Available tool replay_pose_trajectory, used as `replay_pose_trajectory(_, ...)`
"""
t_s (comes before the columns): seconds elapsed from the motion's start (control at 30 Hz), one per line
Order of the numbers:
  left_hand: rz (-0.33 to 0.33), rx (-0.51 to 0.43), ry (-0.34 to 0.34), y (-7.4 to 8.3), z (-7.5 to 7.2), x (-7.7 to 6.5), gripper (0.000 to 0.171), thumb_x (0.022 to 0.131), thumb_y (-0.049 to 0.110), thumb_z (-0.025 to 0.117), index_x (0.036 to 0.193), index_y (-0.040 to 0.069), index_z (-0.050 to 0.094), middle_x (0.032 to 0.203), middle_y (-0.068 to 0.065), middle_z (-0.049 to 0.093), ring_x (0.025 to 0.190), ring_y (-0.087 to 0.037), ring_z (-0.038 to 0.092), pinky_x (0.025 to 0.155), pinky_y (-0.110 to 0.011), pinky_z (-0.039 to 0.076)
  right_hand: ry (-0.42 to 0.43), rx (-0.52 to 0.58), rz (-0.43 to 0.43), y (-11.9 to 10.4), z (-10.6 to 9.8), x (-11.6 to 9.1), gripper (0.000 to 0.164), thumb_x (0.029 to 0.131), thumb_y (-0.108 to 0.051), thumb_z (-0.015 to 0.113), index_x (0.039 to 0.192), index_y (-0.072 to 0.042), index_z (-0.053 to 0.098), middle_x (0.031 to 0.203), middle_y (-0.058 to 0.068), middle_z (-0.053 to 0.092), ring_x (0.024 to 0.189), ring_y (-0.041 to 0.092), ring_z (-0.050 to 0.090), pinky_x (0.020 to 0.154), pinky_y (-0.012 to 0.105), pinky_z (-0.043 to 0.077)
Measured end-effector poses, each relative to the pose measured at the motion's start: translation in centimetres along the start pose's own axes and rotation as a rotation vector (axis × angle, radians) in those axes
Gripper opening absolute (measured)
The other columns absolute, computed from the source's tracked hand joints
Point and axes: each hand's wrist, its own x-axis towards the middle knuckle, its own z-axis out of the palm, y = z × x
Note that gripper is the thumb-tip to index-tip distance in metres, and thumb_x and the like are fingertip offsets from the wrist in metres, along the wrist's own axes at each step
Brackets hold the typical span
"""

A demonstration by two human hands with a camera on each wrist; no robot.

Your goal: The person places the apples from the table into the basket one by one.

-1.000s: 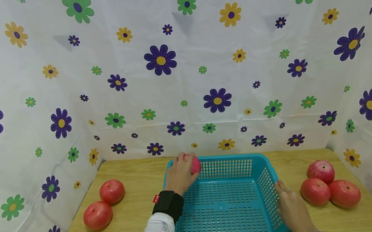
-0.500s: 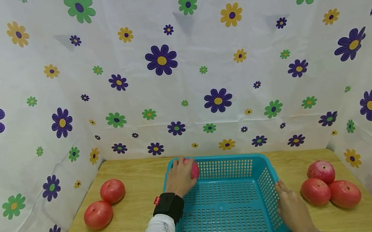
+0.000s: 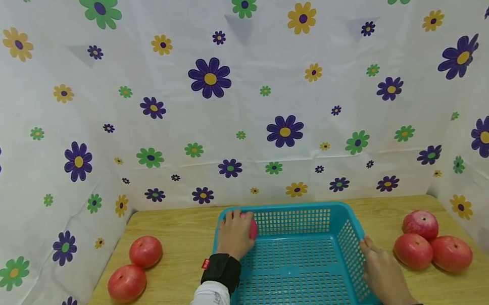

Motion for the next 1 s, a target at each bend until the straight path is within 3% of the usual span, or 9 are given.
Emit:
replay_pose_trajectory(0.47, -0.018, -0.014, -0.01, -0.1, 0.5, -0.3, 0.058, 0.07, 0.016, 0.094, 0.119, 0.006, 0.065, 0.108, -0.022, 0.056, 0.099, -0.038, 0.057, 0.069, -0.046, 0.06, -0.001, 0.004, -0.01, 0.0, 0.0, 0.2, 0.044, 0.079, 0.018, 0.067, 0.122, 0.023, 0.058, 0.125, 0.041, 0.057, 0.089, 0.05, 0.069, 0.076, 0.057, 0.058)
replay_pose_trajectory(0.67, -0.019, -0.023, -0.05, 0.1, 0.8, -0.5, 0.062, 0.071, 0.016, 0.094, 0.125, 0.004, 0.064, 0.112, -0.024, 0.056, 0.102, -0.039, 0.056, 0.073, -0.048, 0.06, -0.012, 0.001, 0.005, -0.1, -0.1, 0.2, 0.045, 0.079, 0.018, 0.067, 0.122, 0.023, 0.058, 0.126, 0.041, 0.056, 0.093, 0.051, 0.068, 0.079, 0.058, 0.057)
replay_pose_trajectory(1.0, -0.04, -0.043, -0.117, 0.5, 1.2, -0.6, 0.061, 0.073, 0.014, 0.093, 0.124, 0.004, 0.062, 0.113, -0.024, 0.055, 0.104, -0.04, 0.054, 0.075, -0.049, 0.058, 0.018, 0.005, -0.014, 0.0, -0.1, 0.1, 0.043, 0.077, 0.019, 0.065, 0.119, 0.023, 0.06, 0.123, 0.041, 0.058, 0.086, 0.05, 0.069, 0.074, 0.058, 0.058)
